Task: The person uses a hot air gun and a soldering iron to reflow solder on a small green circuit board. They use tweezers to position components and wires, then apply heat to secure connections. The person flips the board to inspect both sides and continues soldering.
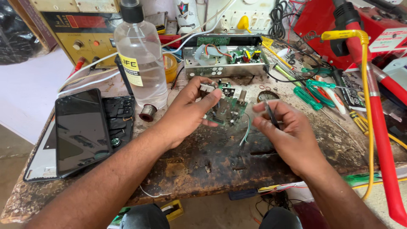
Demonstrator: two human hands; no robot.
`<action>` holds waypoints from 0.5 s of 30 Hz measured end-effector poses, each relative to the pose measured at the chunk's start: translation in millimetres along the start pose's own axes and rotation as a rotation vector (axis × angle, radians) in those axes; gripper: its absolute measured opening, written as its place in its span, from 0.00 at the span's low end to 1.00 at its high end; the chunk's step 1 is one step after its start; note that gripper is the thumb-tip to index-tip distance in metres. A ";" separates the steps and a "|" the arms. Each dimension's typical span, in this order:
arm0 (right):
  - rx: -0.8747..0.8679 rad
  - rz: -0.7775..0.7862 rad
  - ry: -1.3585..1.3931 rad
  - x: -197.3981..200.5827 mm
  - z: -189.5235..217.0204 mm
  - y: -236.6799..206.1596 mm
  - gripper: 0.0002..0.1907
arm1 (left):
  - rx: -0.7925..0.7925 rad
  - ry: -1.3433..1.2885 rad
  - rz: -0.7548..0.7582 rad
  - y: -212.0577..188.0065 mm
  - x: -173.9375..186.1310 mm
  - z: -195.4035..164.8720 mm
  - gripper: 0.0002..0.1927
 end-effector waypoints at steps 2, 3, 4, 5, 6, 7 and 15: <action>-0.069 -0.009 0.163 1.3 -2.5 -1.9 0.22 | -0.003 -0.045 0.006 0.0 -2.5 -1.8 0.19; -0.066 -0.003 0.194 -1.4 -0.9 -2.3 0.24 | -0.002 -0.056 0.024 0.0 -6.3 -2.0 0.19; -0.064 0.003 0.227 -7.7 -0.3 -2.4 0.25 | -0.001 -0.066 0.042 -0.5 -10.1 -2.2 0.19; -0.061 0.009 0.259 -13.1 0.8 -2.8 0.27 | 0.001 -0.075 0.059 -1.3 -13.7 -2.2 0.19; -0.037 0.006 0.259 -16.9 3.7 -4.1 0.26 | -0.014 -0.074 0.061 -2.2 -15.6 -3.7 0.19; -0.012 0.002 0.261 -21.6 6.0 -6.8 0.25 | -0.029 -0.071 0.062 -3.5 -16.7 -5.3 0.19; 0.086 -0.215 0.011 -2.0 15.9 -4.8 0.18 | -0.365 0.433 -0.090 -19.4 -5.0 -37.0 0.30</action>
Point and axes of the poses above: each hand's wrist, its own y-axis towards the middle knuckle, its own x-axis out of the back of the hand, z = x × y, the point moved 8 cm from there along y, towards the middle knuckle, and after that the axes turned 2 degrees about x, right-handed, at the moved point
